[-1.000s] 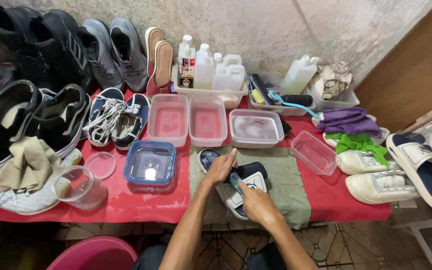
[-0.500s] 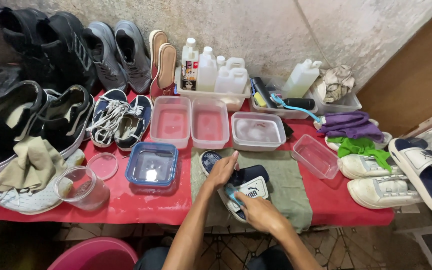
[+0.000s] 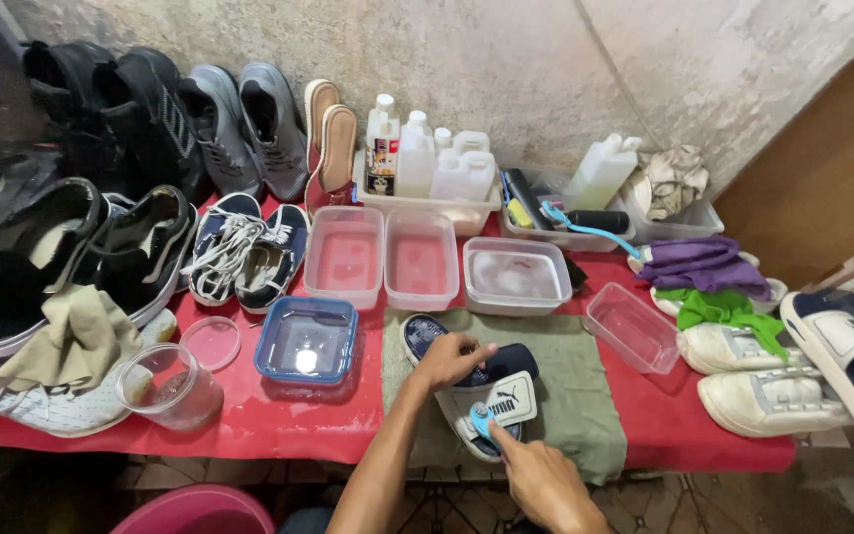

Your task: The person scrubs a dark blue slide sandal with a light blue toothbrush, focusing on the white logo and strap. They repeatedly dip the brush into a container of water and continue scrubbing the shoe's surface.

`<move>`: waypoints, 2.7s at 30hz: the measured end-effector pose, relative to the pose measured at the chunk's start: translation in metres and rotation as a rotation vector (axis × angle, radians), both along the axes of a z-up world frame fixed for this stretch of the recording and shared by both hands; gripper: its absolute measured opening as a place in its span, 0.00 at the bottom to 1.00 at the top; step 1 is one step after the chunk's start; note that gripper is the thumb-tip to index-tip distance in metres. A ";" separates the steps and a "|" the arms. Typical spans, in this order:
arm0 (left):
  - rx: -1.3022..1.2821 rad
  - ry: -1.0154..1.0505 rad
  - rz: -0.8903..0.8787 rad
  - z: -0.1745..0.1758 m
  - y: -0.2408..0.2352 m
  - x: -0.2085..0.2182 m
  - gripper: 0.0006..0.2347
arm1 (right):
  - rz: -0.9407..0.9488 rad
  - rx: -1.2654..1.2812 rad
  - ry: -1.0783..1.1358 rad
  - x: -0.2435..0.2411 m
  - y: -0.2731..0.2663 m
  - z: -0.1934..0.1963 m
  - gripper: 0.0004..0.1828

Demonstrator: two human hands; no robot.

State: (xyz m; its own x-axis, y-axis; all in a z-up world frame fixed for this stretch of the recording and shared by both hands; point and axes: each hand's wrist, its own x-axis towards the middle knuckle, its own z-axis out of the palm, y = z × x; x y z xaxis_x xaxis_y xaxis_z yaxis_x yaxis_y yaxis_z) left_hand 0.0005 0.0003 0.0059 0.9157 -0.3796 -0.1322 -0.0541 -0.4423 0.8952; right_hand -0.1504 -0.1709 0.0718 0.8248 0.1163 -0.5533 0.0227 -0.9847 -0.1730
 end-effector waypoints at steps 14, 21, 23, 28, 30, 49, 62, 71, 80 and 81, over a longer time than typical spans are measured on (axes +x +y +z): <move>0.116 -0.020 -0.085 -0.018 -0.008 0.017 0.23 | 0.012 -0.067 0.038 0.035 -0.005 -0.001 0.34; 0.074 0.105 -0.035 -0.001 -0.010 0.008 0.31 | 0.191 0.160 -0.112 0.054 0.005 -0.035 0.24; 0.070 0.095 -0.038 0.001 -0.009 0.007 0.31 | 0.164 0.163 -0.070 0.050 -0.023 -0.039 0.25; 0.085 0.093 -0.026 -0.009 -0.011 0.009 0.32 | 0.209 0.163 -0.086 0.074 -0.033 -0.044 0.25; 0.017 0.053 -0.034 -0.007 -0.009 0.012 0.35 | 0.257 0.211 -0.111 0.086 -0.007 -0.040 0.19; 0.102 0.080 -0.071 -0.008 -0.007 0.015 0.31 | 0.099 0.120 -0.006 0.043 -0.035 -0.030 0.28; 0.131 -0.045 -0.164 -0.033 -0.009 0.021 0.17 | -0.177 -0.102 0.117 -0.002 0.014 -0.013 0.42; 0.144 -0.052 -0.167 -0.030 -0.009 0.018 0.19 | -0.285 -0.125 0.212 -0.016 0.029 -0.009 0.37; 0.174 0.042 -0.165 -0.018 -0.007 0.012 0.16 | -0.249 -0.087 0.159 -0.019 0.023 -0.002 0.40; 0.143 0.091 -0.180 -0.010 -0.004 0.011 0.12 | -0.278 -0.149 0.201 -0.020 0.018 0.001 0.37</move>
